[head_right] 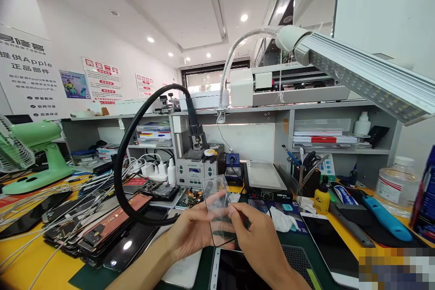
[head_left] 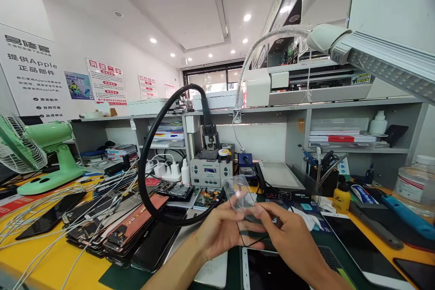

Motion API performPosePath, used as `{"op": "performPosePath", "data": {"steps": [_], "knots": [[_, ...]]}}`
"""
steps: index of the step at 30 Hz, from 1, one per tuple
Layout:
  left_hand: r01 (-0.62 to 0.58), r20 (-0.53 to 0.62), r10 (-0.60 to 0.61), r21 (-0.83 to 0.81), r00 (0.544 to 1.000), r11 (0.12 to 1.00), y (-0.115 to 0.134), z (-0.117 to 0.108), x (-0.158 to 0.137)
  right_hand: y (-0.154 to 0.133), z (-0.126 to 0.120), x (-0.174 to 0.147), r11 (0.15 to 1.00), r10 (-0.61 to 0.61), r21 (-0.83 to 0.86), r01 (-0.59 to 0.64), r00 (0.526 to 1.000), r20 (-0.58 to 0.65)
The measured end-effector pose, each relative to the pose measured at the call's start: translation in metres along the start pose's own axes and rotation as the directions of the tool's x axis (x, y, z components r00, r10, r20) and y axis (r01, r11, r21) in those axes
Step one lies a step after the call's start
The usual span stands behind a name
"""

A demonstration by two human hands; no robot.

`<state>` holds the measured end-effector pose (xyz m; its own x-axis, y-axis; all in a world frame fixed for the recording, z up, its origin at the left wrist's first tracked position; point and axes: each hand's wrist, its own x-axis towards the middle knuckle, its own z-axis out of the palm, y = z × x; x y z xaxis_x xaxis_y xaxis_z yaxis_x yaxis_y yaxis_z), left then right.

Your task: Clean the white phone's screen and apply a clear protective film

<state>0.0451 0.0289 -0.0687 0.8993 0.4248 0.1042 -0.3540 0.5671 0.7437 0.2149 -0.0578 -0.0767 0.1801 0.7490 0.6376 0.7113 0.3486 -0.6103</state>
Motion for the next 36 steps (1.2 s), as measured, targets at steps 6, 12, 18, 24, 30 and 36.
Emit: {"op": "performPosePath", "data": {"steps": [6, 12, 18, 24, 30, 36], "knots": [[0.008, -0.009, -0.007, 0.047, 1.0, 0.999, -0.004, -0.002, 0.002, 0.009, -0.001, 0.004, 0.984, 0.172, 0.044, -0.17, 0.984, -0.048], [0.016, 0.015, -0.017, 0.058, 1.0, 0.998, -0.005, -0.003, 0.002, 0.013, -0.003, 0.007, 0.972, 0.217, 0.1, -0.211, 0.975, -0.056], [0.021, 0.012, -0.022, 0.069, 1.0, 0.997, -0.005, -0.004, 0.003, -0.001, -0.011, 0.011, 0.914, 0.351, 0.211, -0.347, 0.936, 0.017], [0.009, 0.007, -0.009, 0.072, 1.0, 0.997, -0.006, -0.003, 0.004, -0.003, -0.013, 0.014, 0.786, 0.488, 0.39, -0.479, 0.869, 0.083], [-0.003, 0.038, 0.002, 0.042, 0.999, 0.999, -0.004, -0.003, 0.002, -0.001, -0.011, 0.014, 0.72, 0.492, 0.496, -0.485, 0.861, 0.128], [0.032, -0.022, -0.034, -0.074, 0.999, 0.997, 0.001, -0.003, 0.002, -0.007, -0.016, 0.015, 0.562, 0.515, 0.661, -0.496, 0.836, 0.189]]}}
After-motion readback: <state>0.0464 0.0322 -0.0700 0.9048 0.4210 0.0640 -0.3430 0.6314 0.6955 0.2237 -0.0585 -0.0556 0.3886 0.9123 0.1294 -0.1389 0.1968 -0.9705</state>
